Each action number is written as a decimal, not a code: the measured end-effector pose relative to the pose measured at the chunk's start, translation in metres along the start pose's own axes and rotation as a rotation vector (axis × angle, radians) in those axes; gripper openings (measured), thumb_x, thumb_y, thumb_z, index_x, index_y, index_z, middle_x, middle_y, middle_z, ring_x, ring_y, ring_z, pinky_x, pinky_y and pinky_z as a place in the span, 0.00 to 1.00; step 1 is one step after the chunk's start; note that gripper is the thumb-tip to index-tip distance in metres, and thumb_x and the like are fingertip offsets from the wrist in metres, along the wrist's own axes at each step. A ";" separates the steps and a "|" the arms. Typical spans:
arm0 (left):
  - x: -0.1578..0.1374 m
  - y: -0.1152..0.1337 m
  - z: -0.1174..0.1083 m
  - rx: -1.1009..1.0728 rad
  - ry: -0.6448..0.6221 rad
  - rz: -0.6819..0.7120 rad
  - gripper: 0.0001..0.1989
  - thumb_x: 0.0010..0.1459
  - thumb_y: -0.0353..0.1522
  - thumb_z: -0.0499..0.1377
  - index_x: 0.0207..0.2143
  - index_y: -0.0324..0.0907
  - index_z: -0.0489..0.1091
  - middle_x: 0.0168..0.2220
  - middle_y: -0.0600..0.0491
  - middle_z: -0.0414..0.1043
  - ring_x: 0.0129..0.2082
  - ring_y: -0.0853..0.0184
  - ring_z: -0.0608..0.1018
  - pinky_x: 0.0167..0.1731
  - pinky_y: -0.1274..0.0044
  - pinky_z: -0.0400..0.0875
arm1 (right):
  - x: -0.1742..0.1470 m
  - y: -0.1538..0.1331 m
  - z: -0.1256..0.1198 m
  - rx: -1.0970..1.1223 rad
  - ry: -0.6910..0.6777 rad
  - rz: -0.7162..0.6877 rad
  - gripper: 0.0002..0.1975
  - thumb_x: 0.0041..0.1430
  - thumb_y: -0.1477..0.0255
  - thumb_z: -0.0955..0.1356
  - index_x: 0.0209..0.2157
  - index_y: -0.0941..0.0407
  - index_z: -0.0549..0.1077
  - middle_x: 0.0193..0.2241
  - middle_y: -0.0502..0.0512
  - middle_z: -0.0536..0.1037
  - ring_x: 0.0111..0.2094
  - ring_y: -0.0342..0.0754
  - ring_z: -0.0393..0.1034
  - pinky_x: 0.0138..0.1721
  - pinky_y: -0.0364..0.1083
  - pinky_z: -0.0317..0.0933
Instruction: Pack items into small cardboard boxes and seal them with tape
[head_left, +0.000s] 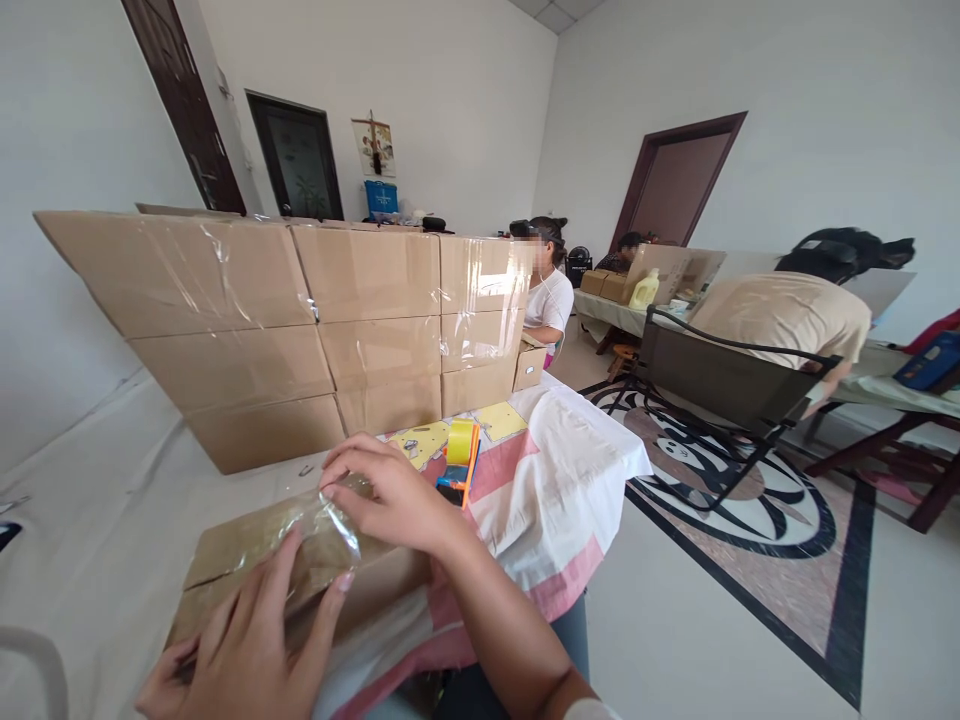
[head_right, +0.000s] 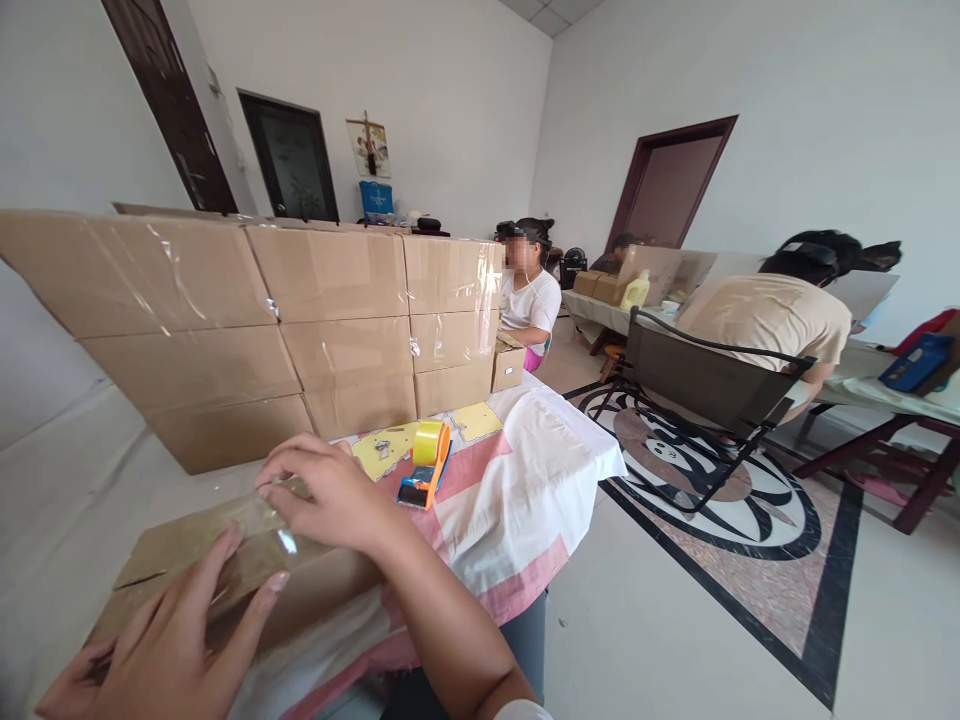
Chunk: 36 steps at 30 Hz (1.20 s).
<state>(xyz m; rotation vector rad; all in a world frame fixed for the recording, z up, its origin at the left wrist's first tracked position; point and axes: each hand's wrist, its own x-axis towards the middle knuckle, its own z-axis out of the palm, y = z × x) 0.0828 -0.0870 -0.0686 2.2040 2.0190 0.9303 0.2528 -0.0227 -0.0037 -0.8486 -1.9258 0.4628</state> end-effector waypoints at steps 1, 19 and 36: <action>0.000 0.000 0.000 0.012 0.017 -0.001 0.31 0.63 0.51 0.45 0.62 0.46 0.63 0.53 0.43 0.76 0.55 0.47 0.74 0.55 0.55 0.59 | 0.000 0.000 0.000 0.010 0.003 0.000 0.02 0.65 0.75 0.67 0.36 0.55 0.72 0.44 0.54 0.75 0.46 0.44 0.71 0.55 0.46 0.62; -0.002 -0.003 0.003 -0.089 0.035 0.023 0.30 0.66 0.44 0.41 0.65 0.46 0.60 0.54 0.44 0.75 0.57 0.50 0.73 0.57 0.58 0.57 | -0.001 0.002 0.001 0.030 0.013 0.028 0.03 0.63 0.78 0.67 0.35 0.56 0.72 0.40 0.52 0.74 0.43 0.42 0.71 0.51 0.44 0.64; -0.006 -0.006 0.011 -0.113 0.104 0.041 0.26 0.66 0.43 0.46 0.64 0.48 0.58 0.58 0.43 0.71 0.61 0.48 0.68 0.63 0.54 0.52 | -0.002 0.003 0.001 0.009 0.006 0.071 0.03 0.64 0.76 0.67 0.36 0.55 0.72 0.42 0.52 0.76 0.44 0.43 0.72 0.52 0.45 0.64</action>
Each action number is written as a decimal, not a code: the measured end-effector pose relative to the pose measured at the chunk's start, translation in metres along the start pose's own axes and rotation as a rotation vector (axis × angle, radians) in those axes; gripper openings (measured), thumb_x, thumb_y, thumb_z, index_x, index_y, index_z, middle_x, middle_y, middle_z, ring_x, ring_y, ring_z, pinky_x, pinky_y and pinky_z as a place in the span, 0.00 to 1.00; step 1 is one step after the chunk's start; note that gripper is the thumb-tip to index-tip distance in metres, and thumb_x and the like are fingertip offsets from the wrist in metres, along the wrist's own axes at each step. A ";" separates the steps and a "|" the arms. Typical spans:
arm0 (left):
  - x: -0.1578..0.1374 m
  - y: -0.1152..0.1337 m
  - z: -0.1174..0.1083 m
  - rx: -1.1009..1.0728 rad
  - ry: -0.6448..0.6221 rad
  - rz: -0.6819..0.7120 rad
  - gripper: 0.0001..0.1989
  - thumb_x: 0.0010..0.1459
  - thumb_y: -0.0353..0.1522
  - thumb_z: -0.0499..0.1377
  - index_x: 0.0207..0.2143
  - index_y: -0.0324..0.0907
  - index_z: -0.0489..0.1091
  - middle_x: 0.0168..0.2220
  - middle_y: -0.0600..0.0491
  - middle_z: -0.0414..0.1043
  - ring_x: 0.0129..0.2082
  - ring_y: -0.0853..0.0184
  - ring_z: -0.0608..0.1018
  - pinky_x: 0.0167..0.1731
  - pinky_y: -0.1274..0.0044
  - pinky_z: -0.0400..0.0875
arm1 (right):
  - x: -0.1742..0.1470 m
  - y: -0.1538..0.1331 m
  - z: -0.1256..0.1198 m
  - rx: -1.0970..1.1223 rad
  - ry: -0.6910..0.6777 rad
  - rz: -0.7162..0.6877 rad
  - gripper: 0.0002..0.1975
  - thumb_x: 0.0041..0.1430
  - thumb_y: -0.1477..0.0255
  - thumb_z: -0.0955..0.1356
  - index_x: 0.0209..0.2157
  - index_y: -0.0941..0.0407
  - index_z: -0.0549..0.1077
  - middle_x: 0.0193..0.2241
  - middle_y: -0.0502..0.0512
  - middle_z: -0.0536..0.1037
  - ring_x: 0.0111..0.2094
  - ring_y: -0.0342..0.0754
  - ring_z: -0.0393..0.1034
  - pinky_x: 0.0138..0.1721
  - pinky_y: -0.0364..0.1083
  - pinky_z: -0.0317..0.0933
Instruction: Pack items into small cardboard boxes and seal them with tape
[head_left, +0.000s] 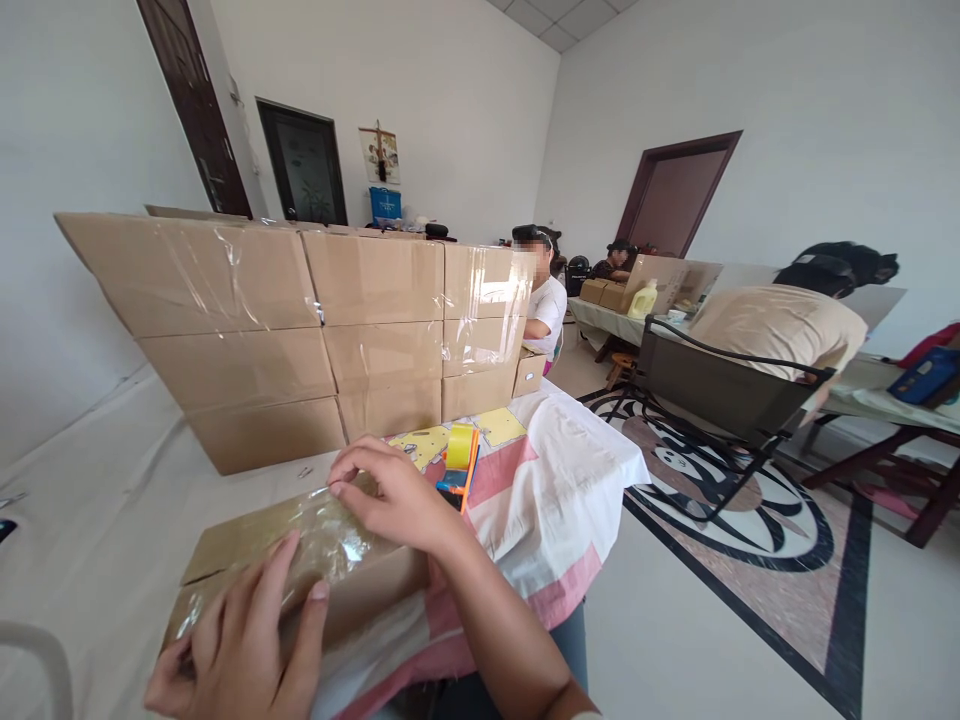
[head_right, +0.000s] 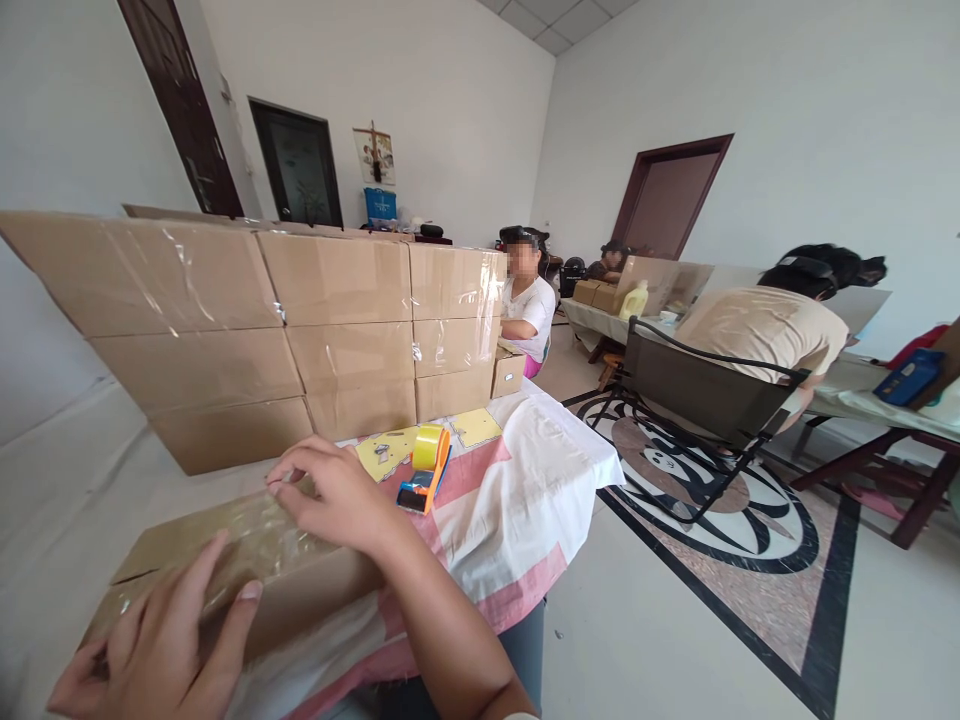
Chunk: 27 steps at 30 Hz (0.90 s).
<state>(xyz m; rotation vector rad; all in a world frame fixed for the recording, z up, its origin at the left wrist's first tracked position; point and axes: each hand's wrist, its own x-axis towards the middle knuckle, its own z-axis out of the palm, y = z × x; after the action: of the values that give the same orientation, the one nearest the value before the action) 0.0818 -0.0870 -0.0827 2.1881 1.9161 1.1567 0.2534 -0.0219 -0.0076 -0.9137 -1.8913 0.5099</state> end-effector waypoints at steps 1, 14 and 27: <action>-0.001 0.001 0.002 -0.008 0.038 0.006 0.24 0.66 0.42 0.47 0.61 0.47 0.61 0.58 0.43 0.71 0.61 0.48 0.68 0.64 0.53 0.50 | 0.000 0.000 0.000 0.001 0.001 0.006 0.03 0.64 0.76 0.67 0.36 0.55 0.72 0.42 0.52 0.76 0.44 0.43 0.72 0.52 0.45 0.64; -0.012 -0.005 0.017 0.052 0.162 0.078 0.12 0.62 0.39 0.53 0.34 0.48 0.76 0.54 0.48 0.74 0.48 0.53 0.75 0.63 0.50 0.51 | 0.000 0.002 0.001 0.015 0.001 0.052 0.03 0.63 0.77 0.67 0.36 0.56 0.74 0.41 0.52 0.75 0.41 0.42 0.71 0.49 0.44 0.65; -0.015 0.003 0.018 0.050 0.268 0.163 0.11 0.61 0.36 0.56 0.30 0.47 0.77 0.41 0.46 0.82 0.44 0.51 0.77 0.54 0.51 0.62 | -0.002 0.006 0.004 0.017 0.016 0.043 0.03 0.63 0.77 0.68 0.35 0.56 0.74 0.42 0.52 0.76 0.44 0.41 0.72 0.49 0.42 0.64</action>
<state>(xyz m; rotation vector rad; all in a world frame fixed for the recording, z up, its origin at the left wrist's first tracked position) 0.0938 -0.0930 -0.1018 2.3594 1.9043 1.5136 0.2529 -0.0198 -0.0152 -0.9466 -1.8532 0.5421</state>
